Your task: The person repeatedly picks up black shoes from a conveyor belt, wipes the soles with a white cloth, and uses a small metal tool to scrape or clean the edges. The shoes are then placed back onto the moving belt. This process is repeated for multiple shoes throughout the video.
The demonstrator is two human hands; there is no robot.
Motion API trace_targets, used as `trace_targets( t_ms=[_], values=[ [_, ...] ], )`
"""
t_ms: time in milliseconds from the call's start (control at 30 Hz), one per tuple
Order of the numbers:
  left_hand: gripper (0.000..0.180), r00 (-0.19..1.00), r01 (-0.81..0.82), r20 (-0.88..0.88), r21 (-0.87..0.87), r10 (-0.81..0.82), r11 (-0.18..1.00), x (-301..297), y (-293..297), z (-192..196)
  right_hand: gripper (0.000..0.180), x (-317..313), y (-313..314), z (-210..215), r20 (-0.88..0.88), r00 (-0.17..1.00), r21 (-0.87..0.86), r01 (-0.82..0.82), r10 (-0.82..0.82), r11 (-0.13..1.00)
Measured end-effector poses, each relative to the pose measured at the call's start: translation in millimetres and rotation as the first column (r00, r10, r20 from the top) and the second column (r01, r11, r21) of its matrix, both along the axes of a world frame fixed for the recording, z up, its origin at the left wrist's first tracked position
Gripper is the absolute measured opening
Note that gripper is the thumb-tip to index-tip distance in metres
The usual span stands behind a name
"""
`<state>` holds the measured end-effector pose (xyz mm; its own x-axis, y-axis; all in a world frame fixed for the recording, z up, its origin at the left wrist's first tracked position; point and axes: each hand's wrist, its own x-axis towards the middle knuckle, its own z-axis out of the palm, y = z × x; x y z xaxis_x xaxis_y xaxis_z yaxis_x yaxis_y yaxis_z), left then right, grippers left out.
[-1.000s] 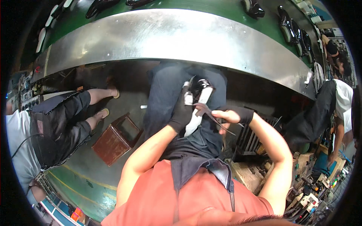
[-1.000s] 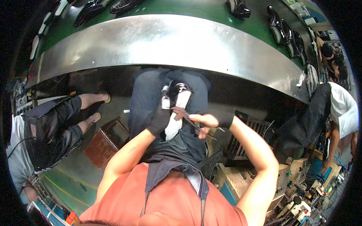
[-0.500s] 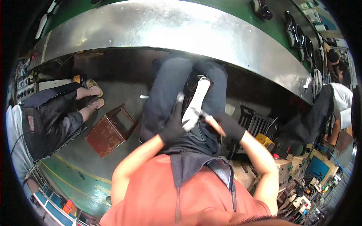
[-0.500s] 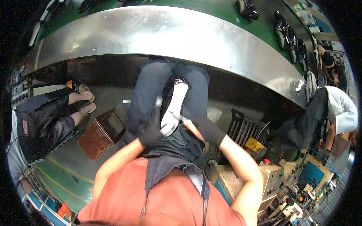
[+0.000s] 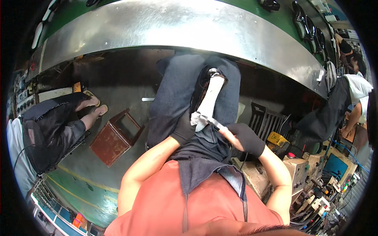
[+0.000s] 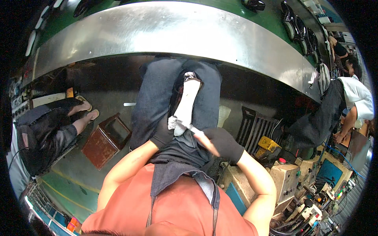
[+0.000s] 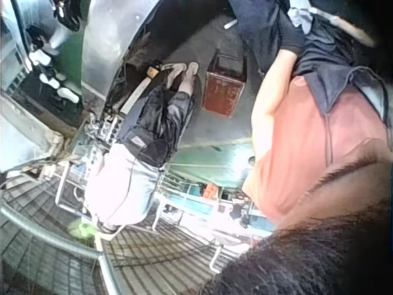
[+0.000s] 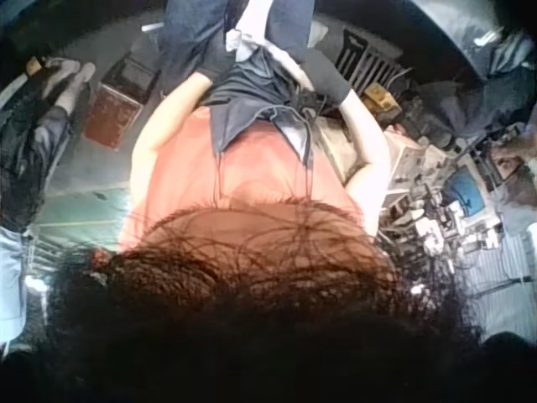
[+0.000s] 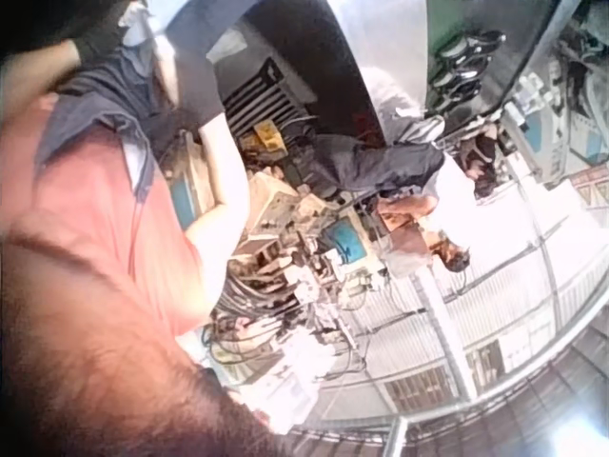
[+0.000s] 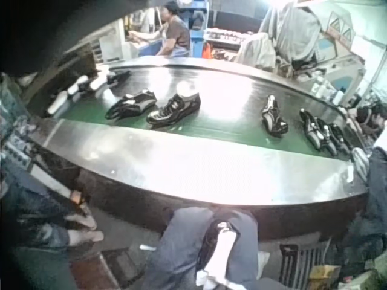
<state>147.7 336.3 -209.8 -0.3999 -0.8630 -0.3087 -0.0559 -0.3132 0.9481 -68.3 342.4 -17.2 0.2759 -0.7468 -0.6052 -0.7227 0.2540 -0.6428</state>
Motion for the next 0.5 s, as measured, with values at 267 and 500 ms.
trace_targets(
  t_ms=[267, 500],
  values=[
    [0.078, 0.961, 0.274, 0.027, 0.007, -0.274, 0.962, 22.2, -11.9, 37.7, 0.045, 16.1, -14.0, -31.8, -0.256, 0.934, -0.238, -0.309, 0.247, 0.921],
    [0.077, 0.945, 0.318, -0.14, 0.194, -0.294, 0.928, 28.6, -5.9, 21.5, 0.039, 36.0, 5.3, -40.2, -0.056, 0.937, -0.528, -0.32, 0.344, 0.786]
  ],
)
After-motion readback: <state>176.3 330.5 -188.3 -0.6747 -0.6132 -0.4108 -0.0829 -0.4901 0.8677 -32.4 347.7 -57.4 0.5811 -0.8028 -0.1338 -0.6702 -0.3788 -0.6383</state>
